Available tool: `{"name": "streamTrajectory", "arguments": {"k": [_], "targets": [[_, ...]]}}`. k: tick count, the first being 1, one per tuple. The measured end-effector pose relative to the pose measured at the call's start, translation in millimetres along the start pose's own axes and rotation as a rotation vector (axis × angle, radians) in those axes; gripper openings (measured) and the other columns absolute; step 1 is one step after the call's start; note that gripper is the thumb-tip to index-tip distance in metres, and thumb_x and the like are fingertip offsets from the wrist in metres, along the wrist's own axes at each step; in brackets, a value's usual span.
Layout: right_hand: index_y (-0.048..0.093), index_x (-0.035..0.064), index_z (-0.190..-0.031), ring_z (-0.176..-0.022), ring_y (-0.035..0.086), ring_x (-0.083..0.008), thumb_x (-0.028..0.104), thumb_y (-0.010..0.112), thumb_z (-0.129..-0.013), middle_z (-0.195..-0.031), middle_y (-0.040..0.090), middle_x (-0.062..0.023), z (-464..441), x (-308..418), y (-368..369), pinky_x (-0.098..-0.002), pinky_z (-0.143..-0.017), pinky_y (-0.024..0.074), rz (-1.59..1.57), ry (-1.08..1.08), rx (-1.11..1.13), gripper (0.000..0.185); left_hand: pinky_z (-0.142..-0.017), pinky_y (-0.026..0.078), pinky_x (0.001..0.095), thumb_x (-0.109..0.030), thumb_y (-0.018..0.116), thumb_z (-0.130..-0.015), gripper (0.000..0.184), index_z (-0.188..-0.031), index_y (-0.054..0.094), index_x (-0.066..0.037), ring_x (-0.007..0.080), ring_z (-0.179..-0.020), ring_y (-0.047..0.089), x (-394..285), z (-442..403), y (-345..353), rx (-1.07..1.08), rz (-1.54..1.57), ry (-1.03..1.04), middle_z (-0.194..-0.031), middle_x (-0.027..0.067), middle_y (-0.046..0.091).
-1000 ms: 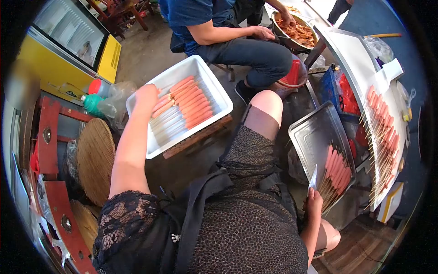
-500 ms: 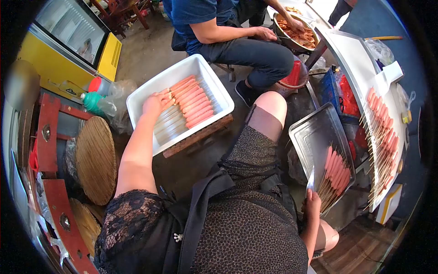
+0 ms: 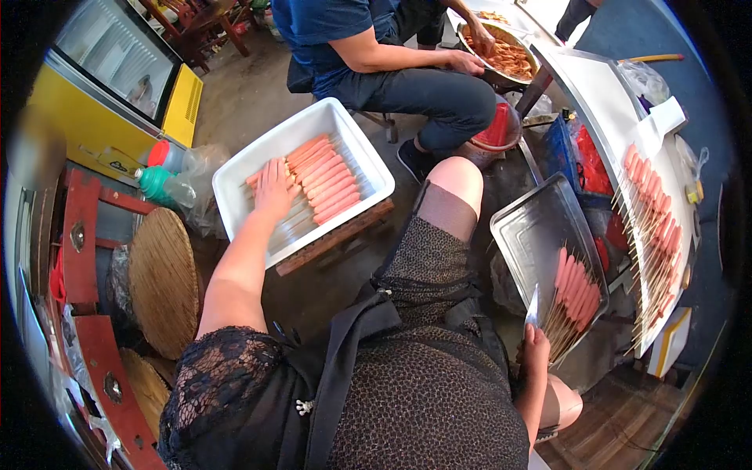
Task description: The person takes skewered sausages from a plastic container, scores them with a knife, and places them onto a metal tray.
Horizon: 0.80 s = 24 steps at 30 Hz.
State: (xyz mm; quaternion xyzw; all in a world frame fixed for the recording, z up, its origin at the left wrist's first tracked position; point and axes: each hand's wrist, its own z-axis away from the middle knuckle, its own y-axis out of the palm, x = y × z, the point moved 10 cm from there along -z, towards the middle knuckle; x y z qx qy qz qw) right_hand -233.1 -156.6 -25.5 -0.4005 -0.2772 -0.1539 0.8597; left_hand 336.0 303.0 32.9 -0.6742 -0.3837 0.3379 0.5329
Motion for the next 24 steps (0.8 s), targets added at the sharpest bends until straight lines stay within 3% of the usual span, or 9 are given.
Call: {"name": "streamTrajectory", "arguments": {"k": [1,3,9,11,13,16,19,22,24], "targets": [[0.054,-0.0001,-0.079,-0.04,0.045,-0.0166,0.033,0.048,-0.092,-0.053,0.045,-0.0052,0,1,1,-0.0311,-0.037,0.0373,-0.002,-0.001,0.005,0.037,-0.104,0.029,0.0431,-0.033,0.059,-0.082,0.064,-0.135,0.033,-0.008,0.0328,-0.128,0.031,1,4,12,0.0,0.0,0.002,-0.138,0.0148,0.032],[0.053,-0.0002,-0.079,-0.041,0.047,-0.0168,0.033,0.048,-0.093,-0.053,0.046,-0.0055,3,3,1,-0.0311,-0.037,0.0374,-0.002,0.003,0.012,0.037,-0.11,0.017,0.0421,-0.033,0.055,-0.085,0.07,-0.139,0.022,-0.002,0.0303,-0.134,0.019,8,10,24,0.026,-0.028,-0.113,-0.145,0.0142,0.02],[0.053,-0.001,-0.077,-0.045,0.05,-0.02,0.032,0.049,-0.092,-0.052,0.047,-0.0082,2,14,7,-0.0346,-0.043,0.039,0.13,-0.056,0.018,0.037,-0.11,0.016,0.0429,-0.032,0.052,-0.087,0.067,-0.142,0.02,-0.01,0.0276,-0.135,0.018,21,7,33,0.082,-0.012,-0.131,-0.145,0.0133,0.02],[0.053,-0.0027,-0.076,-0.049,0.051,-0.0237,0.032,0.049,-0.091,-0.053,0.048,-0.0119,-12,9,8,-0.0382,-0.049,0.0404,0.318,-0.276,-0.057,0.038,-0.11,0.016,0.0428,-0.03,0.053,-0.086,0.066,-0.142,0.022,-0.012,0.0294,-0.134,0.019,22,4,33,0.057,0.006,-0.106,-0.145,0.0142,0.02],[0.053,-0.0036,-0.076,-0.051,0.05,-0.0262,0.032,0.05,-0.091,-0.054,0.048,-0.0149,-15,-7,5,-0.0395,-0.052,0.0403,0.225,-0.204,-0.056,0.038,-0.109,0.017,0.0427,-0.029,0.055,-0.085,0.065,-0.141,0.024,-0.013,0.0312,-0.134,0.021,16,6,28,0.034,0.028,-0.084,-0.144,0.0152,0.021],[0.054,-0.0045,-0.077,-0.053,0.049,-0.0293,0.032,0.05,-0.09,-0.056,0.049,-0.019,-6,-5,-2,-0.0404,-0.054,0.0403,0.119,-0.157,-0.055,0.039,-0.108,0.021,0.0425,-0.033,0.055,-0.085,0.062,-0.14,0.029,-0.018,0.032,-0.133,0.021,13,14,14,0.103,-0.226,-0.235,-0.144,0.0164,0.02],[0.053,-0.0045,-0.077,-0.053,0.048,-0.0289,0.032,0.051,-0.09,-0.057,0.049,-0.0188,-13,-5,-8,-0.0401,-0.054,0.0401,0.17,-0.23,-0.093,0.039,-0.104,0.028,0.0428,-0.037,0.055,-0.083,0.059,-0.136,0.035,-0.021,0.0339,-0.127,0.032,26,16,11,-0.019,-0.197,-0.235,-0.137,0.0196,0.031],[0.051,-0.0034,-0.076,-0.05,0.049,-0.0218,0.032,0.051,-0.091,-0.058,0.05,-0.0125,-7,-9,-18,-0.0383,-0.049,0.0388,0.122,-0.293,-0.149,0.039,-0.09,0.039,0.0473,-0.036,0.058,-0.082,0.054,-0.13,0.041,-0.018,0.0363,-0.106,0.048,20,2,20,-0.041,-0.05,-0.044,-0.118,0.0192,0.048],[0.052,-0.0002,-0.077,-0.045,0.047,-0.0161,0.032,0.049,-0.091,-0.058,0.051,-0.0085,36,44,-38,-0.0336,-0.044,0.0382,-0.056,-0.104,-0.109,0.035,-0.085,0.041,0.0484,-0.035,0.058,-0.082,0.053,-0.127,0.042,-0.015,0.0372,-0.098,0.051,29,-1,25,-0.056,0.041,0.029,-0.112,0.0182,0.051]]}}
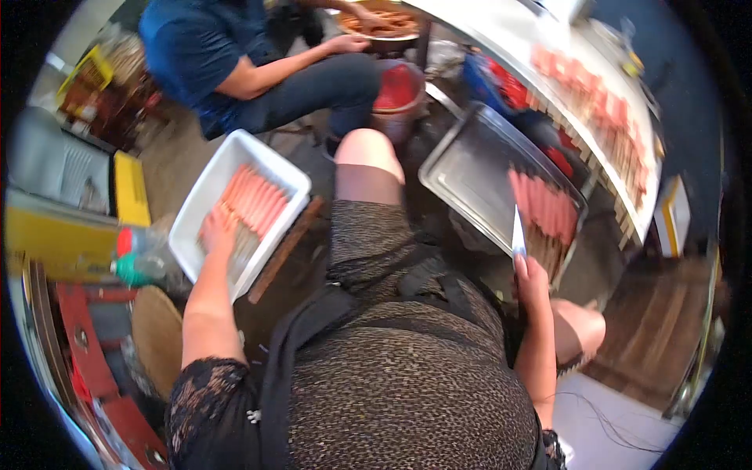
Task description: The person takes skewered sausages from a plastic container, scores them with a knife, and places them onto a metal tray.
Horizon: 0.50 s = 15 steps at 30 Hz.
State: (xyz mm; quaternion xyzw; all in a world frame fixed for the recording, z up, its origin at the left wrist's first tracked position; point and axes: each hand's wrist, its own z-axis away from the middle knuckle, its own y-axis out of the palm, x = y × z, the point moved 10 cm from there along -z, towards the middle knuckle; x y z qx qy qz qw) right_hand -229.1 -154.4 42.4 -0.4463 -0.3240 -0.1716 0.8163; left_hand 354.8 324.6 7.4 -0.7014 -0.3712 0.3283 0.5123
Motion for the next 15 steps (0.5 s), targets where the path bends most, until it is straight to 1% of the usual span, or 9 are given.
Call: {"name": "streamTrajectory", "arguments": {"k": [1,3,5,7,9,11,12,14,15], "targets": [[0.052,0.0016,-0.078,-0.044,0.046,-0.0138,0.032,0.049,-0.092,-0.058,0.05,-0.0065,7,7,-10,-0.0308,-0.042,0.0378,-0.146,0.031,-0.034,0.033,-0.085,0.042,0.0484,-0.034,0.059,-0.082,0.053,-0.127,0.042,-0.013,0.0376,-0.097,0.052,6,-3,3,0.042,0.033,0.012,-0.113,0.0182,0.051],[0.053,0.0042,-0.079,-0.041,0.044,-0.011,0.032,0.048,-0.092,-0.057,0.049,-0.0035,18,18,-37,-0.027,-0.039,0.0376,-0.349,0.012,-0.103,0.031,-0.098,0.034,0.0444,-0.035,0.059,-0.082,0.053,-0.126,0.042,-0.011,0.0382,-0.115,0.042,14,-14,19,0.262,-0.004,-0.022,-0.119,0.0224,0.047],[0.052,0.0049,-0.079,-0.041,0.044,-0.0104,0.032,0.049,-0.092,-0.057,0.049,-0.0024,21,14,-66,-0.0261,-0.039,0.0378,-0.414,-0.013,-0.182,0.03,-0.103,0.03,0.0411,-0.029,0.058,-0.083,0.052,-0.127,0.042,-0.006,0.0377,-0.123,0.035,24,-37,59,0.45,-0.59,0.146,-0.129,0.0239,0.041],[0.052,0.0043,-0.079,-0.04,0.044,-0.0105,0.032,0.049,-0.092,-0.057,0.05,-0.0029,17,6,-88,-0.0266,-0.038,0.0372,-0.53,-0.081,-0.238,0.031,-0.106,0.026,0.041,-0.021,0.055,-0.085,0.051,-0.13,0.04,-0.001,0.0366,-0.128,0.03,-44,-52,-67,-0.278,0.136,-0.018,-0.136,0.0231,0.035],[0.051,0.0046,-0.079,-0.04,0.045,-0.0108,0.032,0.049,-0.092,-0.057,0.05,-0.0031,6,-17,-93,-0.0266,-0.037,0.0375,-0.607,-0.064,-0.261,0.031,-0.105,0.026,0.0416,-0.015,0.054,-0.086,0.049,-0.129,0.04,0.002,0.0362,-0.127,0.032,-141,-63,-135,-0.402,0.292,0.219,-0.135,0.021,0.036],[0.051,0.0052,-0.079,-0.041,0.046,-0.0114,0.033,0.05,-0.092,-0.058,0.051,-0.0035,-3,-38,-89,-0.0266,-0.037,0.038,-0.712,-0.033,-0.263,0.031,-0.104,0.027,0.0408,-0.012,0.054,-0.085,0.045,-0.127,0.043,0.001,0.0344,-0.125,0.035,-244,-59,-186,-0.406,0.373,0.394,-0.133,0.0207,0.039],[0.051,0.0055,-0.08,-0.041,0.046,-0.0118,0.034,0.05,-0.092,-0.058,0.051,-0.0036,-5,-45,-85,-0.0266,-0.037,0.0383,-0.742,-0.005,-0.271,0.031,-0.103,0.029,0.0388,-0.012,0.056,-0.085,0.043,-0.124,0.046,0.001,0.0316,-0.122,0.04,-291,-54,-201,-0.385,0.461,0.464,-0.129,0.0193,0.044],[0.05,0.0054,-0.079,-0.04,0.046,-0.0122,0.037,0.05,-0.091,-0.058,0.051,-0.0041,-11,-58,-73,-0.0267,-0.037,0.0385,-0.815,0.01,-0.249,0.034,-0.099,0.035,0.0342,-0.006,0.056,-0.083,0.036,-0.118,0.052,0.0,0.0252,-0.114,0.048,-378,-42,-203,-0.225,0.685,0.638,-0.121,0.0144,0.053],[0.05,0.0053,-0.079,-0.04,0.047,-0.0122,0.038,0.05,-0.091,-0.058,0.052,-0.0045,-10,-66,-66,-0.0266,-0.037,0.0386,-0.81,0.064,-0.24,0.035,-0.096,0.038,0.0334,-0.004,0.057,-0.082,0.034,-0.115,0.054,-0.001,0.0244,-0.11,0.051,-417,-34,-195,-0.158,0.735,0.711,-0.116,0.0131,0.056]]}}
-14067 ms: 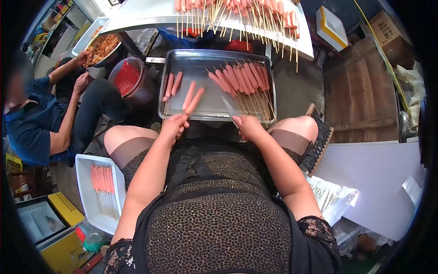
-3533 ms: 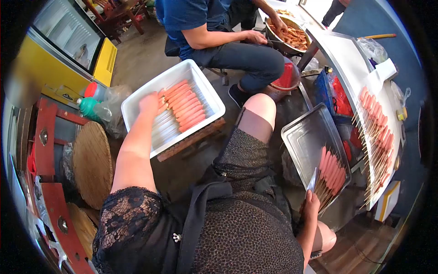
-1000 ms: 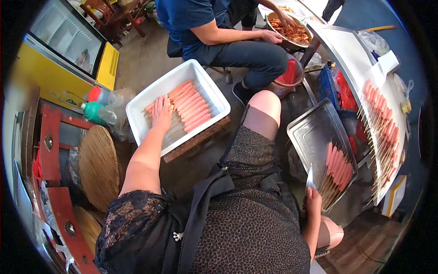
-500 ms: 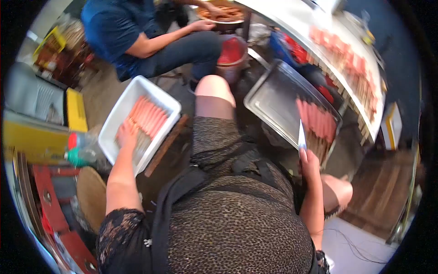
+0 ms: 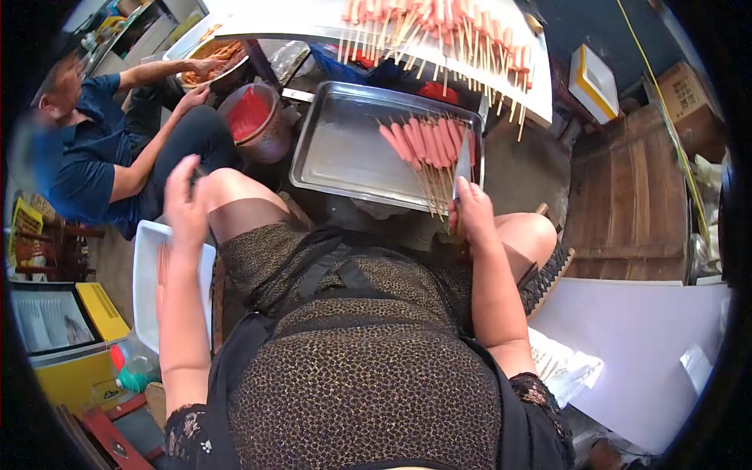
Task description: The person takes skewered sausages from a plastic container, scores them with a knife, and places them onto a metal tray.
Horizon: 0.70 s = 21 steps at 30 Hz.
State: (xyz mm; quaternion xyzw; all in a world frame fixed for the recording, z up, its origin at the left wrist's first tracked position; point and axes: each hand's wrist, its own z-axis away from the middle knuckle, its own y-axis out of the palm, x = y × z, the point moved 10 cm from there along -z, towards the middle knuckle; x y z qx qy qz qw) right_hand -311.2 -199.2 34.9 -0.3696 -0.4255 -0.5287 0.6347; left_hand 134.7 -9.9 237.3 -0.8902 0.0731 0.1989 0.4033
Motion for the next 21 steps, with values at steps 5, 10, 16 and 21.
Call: {"name": "streamTrajectory", "arguments": {"k": [5,10,16,21], "targets": [[0.05,0.0047,-0.079,-0.04,0.046,-0.0115,0.037,0.05,-0.091,-0.059,0.052,-0.0049,1,-17,4,-0.0262,-0.038,0.0385,0.084,0.025,0.081,0.034,-0.091,0.043,0.0341,-0.012,0.061,-0.079,0.032,-0.111,0.058,-0.005,0.0273,-0.103,0.056,-99,-2,188,0.55,0.31,0.098,-0.109,0.0137,0.058],[0.046,0.0084,-0.082,-0.04,0.045,-0.0102,0.037,0.05,-0.092,-0.06,0.051,-0.0036,0,-15,-6,-0.0245,-0.037,0.0379,0.009,0.03,0.026,0.03,-0.085,0.046,0.0328,-0.019,0.06,-0.082,0.032,-0.109,0.059,-0.002,0.023,-0.097,0.059,-110,32,322,0.87,0.362,-0.056,-0.105,0.0119,0.061],[0.045,0.0087,-0.082,-0.041,0.046,-0.0109,0.037,0.047,-0.093,-0.063,0.052,-0.0048,3,1,-4,-0.0248,-0.038,0.0399,-0.25,0.002,-0.005,0.031,-0.059,0.05,0.0297,-0.026,0.063,-0.082,0.044,-0.115,0.052,0.0,0.0171,-0.072,0.062,-99,101,435,1.151,0.673,-0.685,-0.09,0.0104,0.062],[0.046,0.007,-0.08,-0.042,0.047,-0.0099,0.035,0.048,-0.093,-0.063,0.052,-0.0036,-5,-1,-2,-0.024,-0.038,0.0388,-0.32,-0.009,-0.022,0.031,-0.052,0.049,0.0303,-0.031,0.076,-0.069,0.077,-0.127,0.037,0.001,0.0203,-0.067,0.061,-132,98,421,0.86,0.545,-0.953,-0.089,0.0137,0.061]]}}
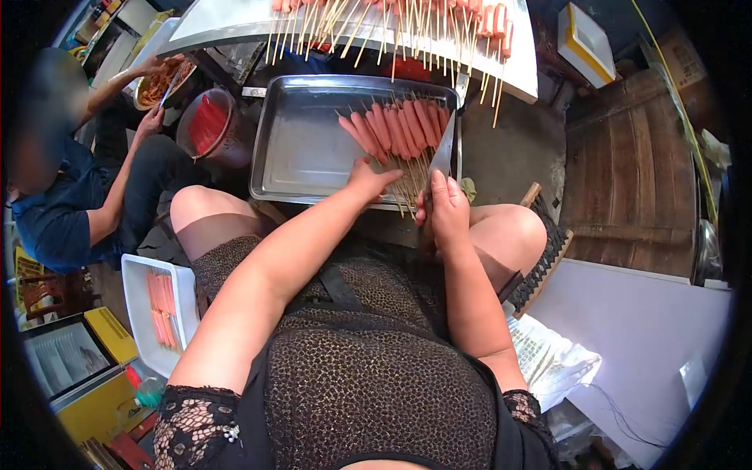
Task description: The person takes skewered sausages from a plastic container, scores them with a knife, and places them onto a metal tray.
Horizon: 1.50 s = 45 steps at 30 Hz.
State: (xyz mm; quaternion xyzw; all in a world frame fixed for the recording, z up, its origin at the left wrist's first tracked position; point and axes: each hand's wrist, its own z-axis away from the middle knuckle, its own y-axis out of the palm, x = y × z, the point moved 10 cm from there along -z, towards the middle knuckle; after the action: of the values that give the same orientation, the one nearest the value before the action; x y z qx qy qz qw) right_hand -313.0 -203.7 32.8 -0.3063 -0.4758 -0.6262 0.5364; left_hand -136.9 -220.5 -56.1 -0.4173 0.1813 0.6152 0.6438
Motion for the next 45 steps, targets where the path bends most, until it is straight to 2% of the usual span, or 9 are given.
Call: {"name": "streamTrajectory", "arguments": {"k": [6,8,12,14,15,21,28,33,45], "targets": [[0.044,0.0081,-0.079,-0.042,0.047,-0.0108,0.036,0.046,-0.094,-0.061,0.052,-0.0043,-4,-1,2,-0.0241,-0.039,0.0398,0.071,-0.036,0.025,0.032,-0.051,0.05,0.0325,-0.017,0.073,-0.067,0.074,-0.128,0.035,0.0,0.0227,-0.067,0.061,4,-25,-1,-0.152,-0.282,0.257,-0.088,0.0153,0.06],[0.044,0.0081,-0.079,-0.042,0.047,-0.0106,0.035,0.046,-0.094,-0.061,0.052,-0.0041,-4,-1,3,-0.0241,-0.039,0.0396,0.076,-0.046,0.029,0.031,-0.045,0.044,0.0305,-0.009,0.063,-0.071,0.054,-0.121,0.042,-0.001,0.0168,-0.057,0.054,29,-13,15,0.129,0.357,-0.084,-0.078,0.01,0.058],[0.044,0.0081,-0.079,-0.042,0.047,-0.0105,0.035,0.046,-0.094,-0.061,0.052,-0.0039,-6,0,15,-0.0241,-0.039,0.0394,0.096,-0.061,0.055,0.031,-0.04,0.035,0.0281,-0.007,0.057,-0.075,0.035,-0.109,0.048,-0.003,0.0117,-0.048,0.042,41,-18,-17,0.139,0.527,-0.099,-0.069,0.004,0.053],[0.045,0.008,-0.08,-0.042,0.047,-0.0103,0.034,0.047,-0.094,-0.061,0.051,-0.0036,-5,0,20,-0.024,-0.039,0.0392,0.148,-0.057,0.069,0.03,-0.039,0.027,0.024,-0.014,0.056,-0.081,0.019,-0.098,0.051,-0.006,0.0084,-0.046,0.032,34,-6,-59,-0.111,0.288,-0.005,-0.066,0.001,0.048],[0.045,0.008,-0.08,-0.042,0.047,-0.0103,0.034,0.047,-0.094,-0.061,0.051,-0.0036,-5,0,21,-0.024,-0.039,0.0392,0.152,-0.061,0.074,0.03,-0.04,0.027,0.0212,-0.025,0.056,-0.086,0.02,-0.095,0.053,-0.007,0.0069,-0.046,0.034,33,1,-75,-0.18,0.351,0.077,-0.063,-0.0014,0.046],[0.048,0.0048,-0.073,-0.044,0.049,-0.01,0.034,0.05,-0.092,-0.058,0.052,-0.0032,-4,-13,25,-0.0241,-0.041,0.0394,0.419,-0.087,0.072,0.035,-0.042,0.028,0.0185,-0.033,0.054,-0.09,0.027,-0.103,0.057,-0.01,0.0027,-0.047,0.034,16,61,-137,-0.037,0.371,0.248,-0.062,-0.0064,0.046],[0.052,0.0013,-0.076,-0.047,0.05,-0.0135,0.037,0.048,-0.091,-0.058,0.052,-0.0044,4,-17,56,-0.0289,-0.045,0.0412,0.855,-0.104,0.243,0.04,-0.043,0.029,0.0164,-0.027,0.057,-0.088,0.019,-0.094,0.061,-0.009,0.0022,-0.048,0.037,75,65,-136,0.183,0.253,0.056,-0.063,-0.0072,0.047],[0.062,0.0,-0.089,-0.086,0.056,-0.043,0.042,0.043,-0.09,-0.085,0.06,-0.0253,17,-41,95,-0.0463,-0.076,0.0435,1.259,-0.057,0.442,0.046,-0.04,0.026,0.0185,-0.03,0.061,-0.084,0.022,-0.081,0.059,-0.009,0.0033,-0.046,0.036,111,55,-137,0.191,0.255,-0.118,-0.062,-0.006,0.047],[0.063,0.0007,-0.087,-0.084,0.06,-0.0384,0.043,0.044,-0.089,-0.086,0.063,-0.0214,28,-90,109,-0.0469,-0.075,0.0459,1.482,-0.059,0.473,0.046,-0.037,0.026,0.0185,-0.029,0.064,-0.082,0.019,-0.082,0.059,-0.011,0.0036,-0.042,0.037,121,45,-130,0.329,0.335,-0.176,-0.06,-0.0043,0.049]]}}
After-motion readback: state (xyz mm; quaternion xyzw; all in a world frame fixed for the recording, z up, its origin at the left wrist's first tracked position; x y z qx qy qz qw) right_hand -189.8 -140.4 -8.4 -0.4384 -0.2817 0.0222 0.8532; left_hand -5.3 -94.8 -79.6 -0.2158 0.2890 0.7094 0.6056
